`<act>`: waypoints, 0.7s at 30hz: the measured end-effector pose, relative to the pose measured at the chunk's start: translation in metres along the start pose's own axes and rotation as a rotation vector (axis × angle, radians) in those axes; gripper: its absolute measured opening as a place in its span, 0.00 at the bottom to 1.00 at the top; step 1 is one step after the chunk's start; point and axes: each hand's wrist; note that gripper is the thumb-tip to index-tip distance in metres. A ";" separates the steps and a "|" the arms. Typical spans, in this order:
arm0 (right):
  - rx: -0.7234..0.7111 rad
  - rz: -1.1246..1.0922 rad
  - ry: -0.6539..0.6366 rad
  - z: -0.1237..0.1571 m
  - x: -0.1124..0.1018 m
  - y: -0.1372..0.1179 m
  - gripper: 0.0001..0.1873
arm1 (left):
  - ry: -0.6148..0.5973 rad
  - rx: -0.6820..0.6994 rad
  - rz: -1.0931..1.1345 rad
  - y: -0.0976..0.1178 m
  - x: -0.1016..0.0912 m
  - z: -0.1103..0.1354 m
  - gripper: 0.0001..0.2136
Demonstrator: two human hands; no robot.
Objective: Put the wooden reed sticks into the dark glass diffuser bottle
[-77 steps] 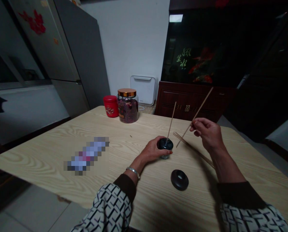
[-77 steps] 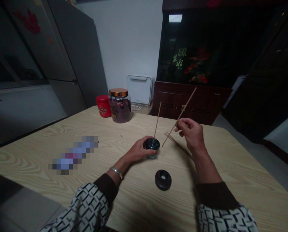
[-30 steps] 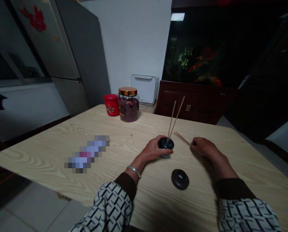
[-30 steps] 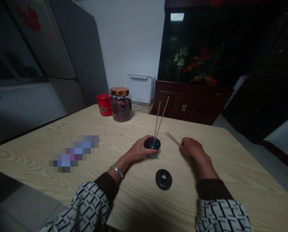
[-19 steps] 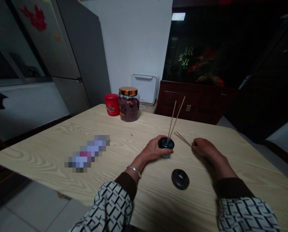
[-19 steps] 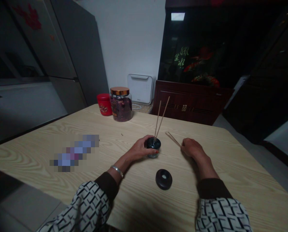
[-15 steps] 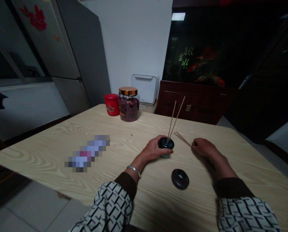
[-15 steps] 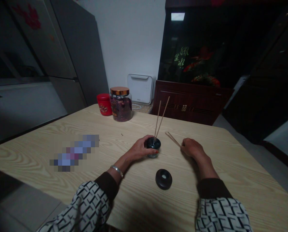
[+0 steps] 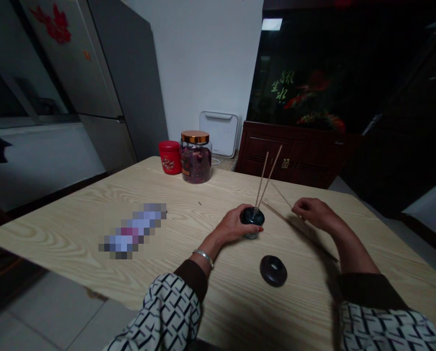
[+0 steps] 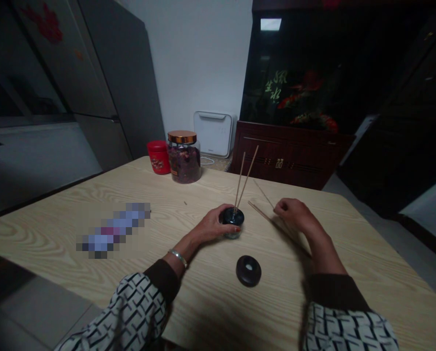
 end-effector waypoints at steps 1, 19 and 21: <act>-0.029 -0.179 0.058 0.003 -0.007 -0.009 0.08 | -0.001 0.002 -0.006 0.000 0.000 0.000 0.33; -0.221 -1.042 0.405 0.036 0.004 -0.101 0.11 | 0.005 0.007 -0.033 0.003 0.000 0.001 0.32; -0.222 -1.009 0.353 0.037 0.009 -0.104 0.12 | -0.001 -0.002 -0.014 0.003 0.000 0.001 0.33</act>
Point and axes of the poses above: each hand's wrist, its own z-axis away from the middle knuckle, its own x-axis out of the palm, y = z × x, and after that the axes turned 6 degrees about x, right-handed
